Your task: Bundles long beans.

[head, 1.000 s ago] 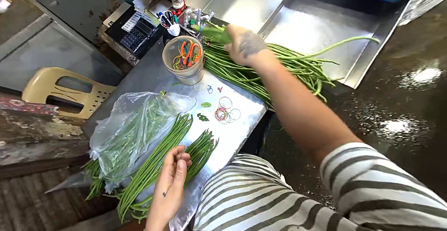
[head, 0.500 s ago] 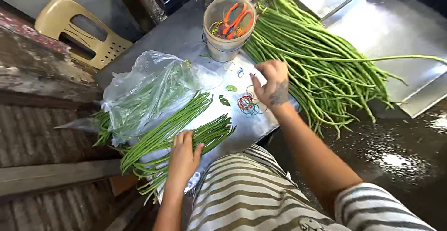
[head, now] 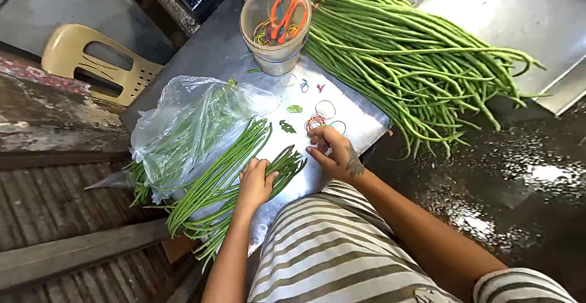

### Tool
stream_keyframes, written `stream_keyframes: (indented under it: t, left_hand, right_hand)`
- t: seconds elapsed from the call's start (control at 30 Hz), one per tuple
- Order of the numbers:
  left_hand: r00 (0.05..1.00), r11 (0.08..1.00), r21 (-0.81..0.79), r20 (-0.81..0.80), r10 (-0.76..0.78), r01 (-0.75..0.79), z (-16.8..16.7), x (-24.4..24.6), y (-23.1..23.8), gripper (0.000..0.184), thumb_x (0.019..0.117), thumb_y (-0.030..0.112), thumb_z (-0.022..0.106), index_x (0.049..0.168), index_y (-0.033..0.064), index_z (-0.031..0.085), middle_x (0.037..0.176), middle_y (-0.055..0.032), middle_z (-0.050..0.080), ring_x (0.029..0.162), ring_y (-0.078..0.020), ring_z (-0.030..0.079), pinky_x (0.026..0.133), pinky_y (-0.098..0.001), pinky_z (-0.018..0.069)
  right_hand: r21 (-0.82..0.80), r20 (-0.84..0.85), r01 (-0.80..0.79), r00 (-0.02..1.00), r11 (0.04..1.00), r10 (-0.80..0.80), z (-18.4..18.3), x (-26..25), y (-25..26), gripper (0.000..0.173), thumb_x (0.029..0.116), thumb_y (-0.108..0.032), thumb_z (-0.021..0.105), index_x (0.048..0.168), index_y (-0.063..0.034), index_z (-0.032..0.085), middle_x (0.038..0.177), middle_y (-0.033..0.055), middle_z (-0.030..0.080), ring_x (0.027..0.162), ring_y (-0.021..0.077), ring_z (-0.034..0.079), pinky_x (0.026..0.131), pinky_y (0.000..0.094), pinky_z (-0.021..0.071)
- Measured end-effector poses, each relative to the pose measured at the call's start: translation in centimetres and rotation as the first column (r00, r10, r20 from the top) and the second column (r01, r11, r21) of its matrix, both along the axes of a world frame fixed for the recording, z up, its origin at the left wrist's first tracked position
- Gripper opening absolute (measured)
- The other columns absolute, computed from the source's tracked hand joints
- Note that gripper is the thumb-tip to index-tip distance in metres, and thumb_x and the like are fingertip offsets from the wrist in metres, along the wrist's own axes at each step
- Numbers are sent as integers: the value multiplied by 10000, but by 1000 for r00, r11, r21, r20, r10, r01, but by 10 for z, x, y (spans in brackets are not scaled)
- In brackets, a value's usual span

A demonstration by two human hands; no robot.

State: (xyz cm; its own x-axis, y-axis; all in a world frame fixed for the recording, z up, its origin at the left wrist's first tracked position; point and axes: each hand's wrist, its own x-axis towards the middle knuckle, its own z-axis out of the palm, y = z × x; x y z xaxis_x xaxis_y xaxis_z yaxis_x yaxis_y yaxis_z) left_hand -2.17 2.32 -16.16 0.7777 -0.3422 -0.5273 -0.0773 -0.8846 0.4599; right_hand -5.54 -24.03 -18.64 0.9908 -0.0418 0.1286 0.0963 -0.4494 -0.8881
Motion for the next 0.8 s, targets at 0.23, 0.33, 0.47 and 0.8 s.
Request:
stream_keyframes:
  t: [0.23,0.33,0.47,0.8]
  left_hand:
    - [985,899,-412,24,172,-147,10,-2,17,295,1062,309,488,1122,85,670,973,-32,668,902,-120,640,840,-341,542]
    - [977,802,-561,-65,204,-205,19,-2,24,278,1075,213,434,1061,71,672,785,43,619,678,-50,577,648,-242,509]
    - [981,784,-590,-131,143,-193,27,-5,29,264,1078,205,434,1048,77,663,785,55,595,651,-32,530,611,-215,466]
    - [985,730,-667,-162,57,-152,28,-9,26,290,1087,194,427,1129,24,659,855,12,692,727,-82,649,691,-268,570]
  right_hand:
    - [152,-100,-63,992,986,78,1,-6,24,353,999,-334,633,1225,-62,636,878,13,677,698,74,618,651,265,551]
    - [308,-139,-162,967,938,212,15,-3,38,432,1011,-409,627,1264,-59,622,951,21,686,720,71,628,671,265,563]
    - [415,-104,-227,950,881,293,37,9,58,465,1004,-409,645,1330,-81,595,1045,36,684,706,67,610,667,261,554]
    - [585,-46,-179,967,791,252,49,12,77,153,1010,-137,635,1117,-38,684,1024,61,694,782,98,680,713,249,603]
